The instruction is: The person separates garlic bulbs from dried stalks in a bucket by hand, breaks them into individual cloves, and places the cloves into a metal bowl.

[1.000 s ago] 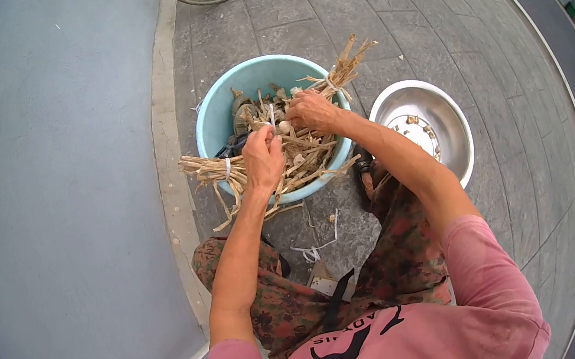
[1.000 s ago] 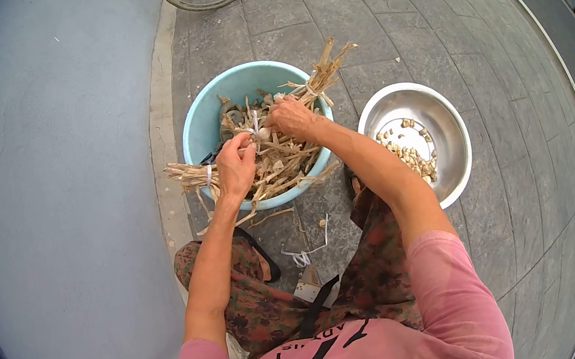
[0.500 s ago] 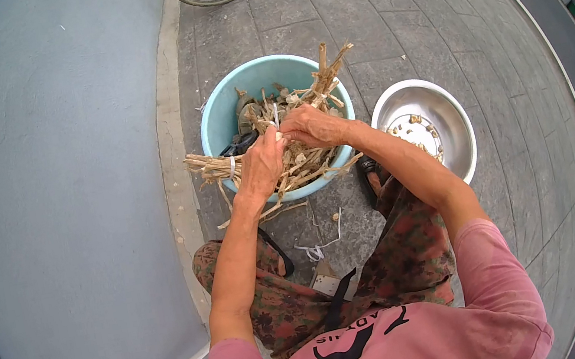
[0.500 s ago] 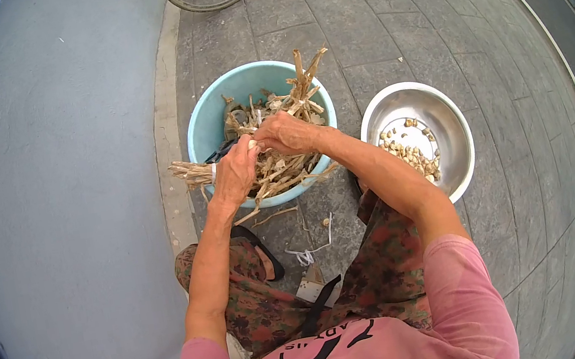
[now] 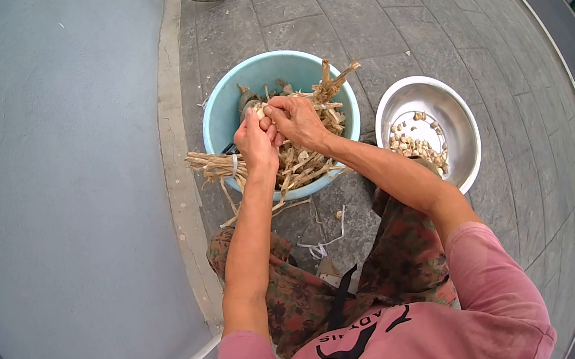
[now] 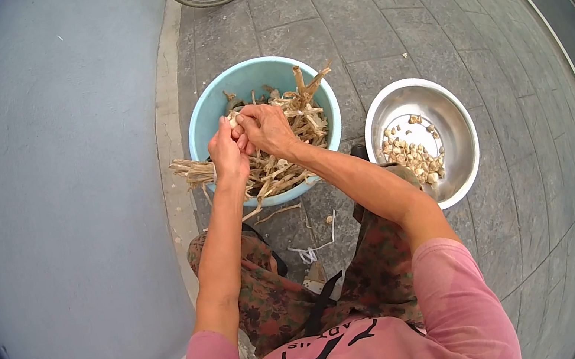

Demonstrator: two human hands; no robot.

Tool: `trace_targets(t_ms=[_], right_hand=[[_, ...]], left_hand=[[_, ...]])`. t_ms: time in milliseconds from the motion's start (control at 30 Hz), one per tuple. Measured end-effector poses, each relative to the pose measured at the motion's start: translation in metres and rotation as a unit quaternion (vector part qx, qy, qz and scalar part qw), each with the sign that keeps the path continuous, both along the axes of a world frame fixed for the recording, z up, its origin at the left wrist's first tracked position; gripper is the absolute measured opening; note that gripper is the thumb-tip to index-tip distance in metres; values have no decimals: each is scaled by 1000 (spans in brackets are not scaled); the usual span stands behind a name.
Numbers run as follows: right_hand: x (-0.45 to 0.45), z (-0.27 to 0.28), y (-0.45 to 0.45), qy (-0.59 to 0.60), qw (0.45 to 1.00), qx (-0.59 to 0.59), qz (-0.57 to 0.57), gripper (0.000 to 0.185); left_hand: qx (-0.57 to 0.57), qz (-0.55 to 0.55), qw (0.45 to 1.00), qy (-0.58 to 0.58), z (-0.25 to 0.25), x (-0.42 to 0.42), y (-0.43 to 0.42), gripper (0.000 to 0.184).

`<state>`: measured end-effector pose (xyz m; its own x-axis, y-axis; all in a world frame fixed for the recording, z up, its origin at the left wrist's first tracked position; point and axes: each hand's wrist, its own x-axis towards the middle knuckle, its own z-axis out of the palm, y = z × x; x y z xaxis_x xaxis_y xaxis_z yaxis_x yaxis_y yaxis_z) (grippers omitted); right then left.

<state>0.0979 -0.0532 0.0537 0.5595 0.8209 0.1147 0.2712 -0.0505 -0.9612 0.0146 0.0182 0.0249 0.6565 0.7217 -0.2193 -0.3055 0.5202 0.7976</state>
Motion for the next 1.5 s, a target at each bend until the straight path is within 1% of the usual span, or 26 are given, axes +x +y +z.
trace_targets(t_ms=[67,100,200,233,367,433,500,600,733,800,867,900,933,1000,1033,1067,1133,1167,1200,1233,1267,1300,1333,1400,1433,1500], right_hand=[[7,-9,4,-65,997,44,-9,24],[8,-6,1,-42,998,52,7,23],[20,-10,-7,-133,990,26,32,20],[22,-16,-7,-144,988,54,34,16],[24,-14,-15,-124,990,32,66,18],[26,-5,-19,-85,995,-4,58,18],[28,-12,-18,-106,993,31,42,18],[28,-17,-16,-154,987,50,22,17],[23,-19,-13,-222,971,91,16,15],[25,-21,-12,-224,970,83,47,14],[28,-20,-15,-214,973,51,76,14],[29,-18,-17,-201,975,25,89,13],[31,-17,-19,-188,977,-1,100,13],[45,-33,-13,-247,968,-3,52,14],[49,-43,-13,-275,961,-4,29,15],[52,-51,-14,-367,930,18,9,17],[49,-49,-14,-542,837,64,-28,23],[46,-47,-14,-556,830,44,-31,29],[39,-33,-16,-432,901,36,8,29],[35,-20,-18,-301,952,27,45,30],[32,-14,-21,-164,983,16,79,30],[28,-17,-23,83,986,-26,142,32],[22,-18,-25,210,966,-27,149,33],[11,-19,-25,453,876,-28,160,36],[12,-27,-21,490,859,1,152,30],[19,-36,-20,507,855,3,105,27]], left_hand=[[-115,-32,991,-67,3,0,6,26],[-92,-49,992,-64,5,0,8,25],[42,-55,997,32,14,1,5,24],[43,-50,997,40,13,1,5,21],[-39,-10,999,-2,1,-10,13,19],[-19,-17,999,30,7,-16,11,21],[-17,-61,997,42,13,-21,7,23],[66,-119,990,33,9,-20,2,18],[116,-84,989,32,9,-20,-1,16],[139,-68,987,53,7,-20,-1,16],[299,-52,937,171,10,-21,-3,17],[375,-43,897,229,11,-23,-5,17],[440,-34,868,226,10,-23,-5,17],[561,-17,799,215,3,-25,-10,16],[518,-78,816,246,8,-28,-12,13],[453,-81,854,245,7,-30,-12,14],[315,-81,915,238,6,-31,-10,16],[311,-88,916,236,5,-33,-6,22],[344,-68,907,231,4,-34,-6,21],[377,-48,897,224,5,-34,-7,21],[410,-30,886,216,6,-32,-8,21],[408,-49,883,227,8,-32,-9,24],[423,-55,878,216,8,-30,-11,25],[451,-64,868,195,9,-28,-17,28],[434,-84,883,158,14,-27,-20,33],[419,-74,897,119,-2,-27,-10,30]])
